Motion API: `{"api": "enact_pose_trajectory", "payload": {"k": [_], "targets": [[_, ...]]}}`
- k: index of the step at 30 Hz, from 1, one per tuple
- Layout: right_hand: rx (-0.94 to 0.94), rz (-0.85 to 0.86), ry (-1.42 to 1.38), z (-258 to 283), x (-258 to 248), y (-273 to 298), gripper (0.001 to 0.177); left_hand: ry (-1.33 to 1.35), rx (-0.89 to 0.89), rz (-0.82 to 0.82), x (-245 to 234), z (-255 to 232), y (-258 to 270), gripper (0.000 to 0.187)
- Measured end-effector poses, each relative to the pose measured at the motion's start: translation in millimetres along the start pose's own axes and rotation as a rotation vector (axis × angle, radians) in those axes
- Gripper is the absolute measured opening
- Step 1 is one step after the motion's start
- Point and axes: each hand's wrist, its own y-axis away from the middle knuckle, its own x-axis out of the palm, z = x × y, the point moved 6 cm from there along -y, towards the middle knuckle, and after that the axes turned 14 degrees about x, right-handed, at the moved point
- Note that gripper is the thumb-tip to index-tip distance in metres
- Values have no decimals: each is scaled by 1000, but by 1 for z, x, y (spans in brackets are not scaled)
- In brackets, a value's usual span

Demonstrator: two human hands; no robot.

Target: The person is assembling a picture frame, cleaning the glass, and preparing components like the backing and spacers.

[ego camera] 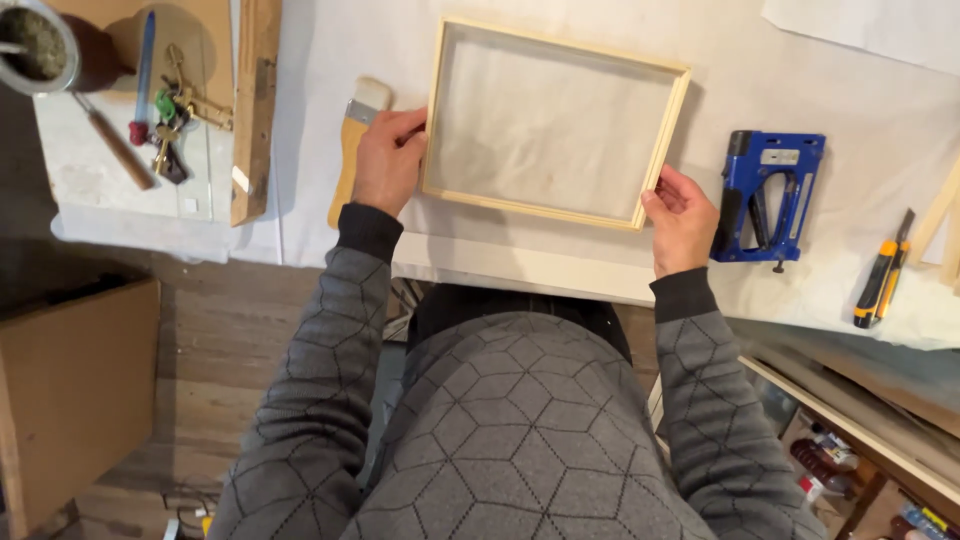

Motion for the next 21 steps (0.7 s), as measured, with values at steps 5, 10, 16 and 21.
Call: {"api": "enact_pose_trajectory", "payload": {"k": [5, 10, 16, 21], "targets": [[-152, -90, 163, -4, -6, 0, 31, -457, 233, -69, -26, -14, 15, 27], [-227, -211, 200, 0, -19, 26, 21, -925, 214, -139, -55, -12, 50, 43], [-178, 31, 318, 48, 32, 69, 16, -807, -26, -172, -68, 14, 65, 39], [-121, 633, 422, 91, 104, 108, 30, 256, -209, -124, 2, -51, 62, 21]]}}
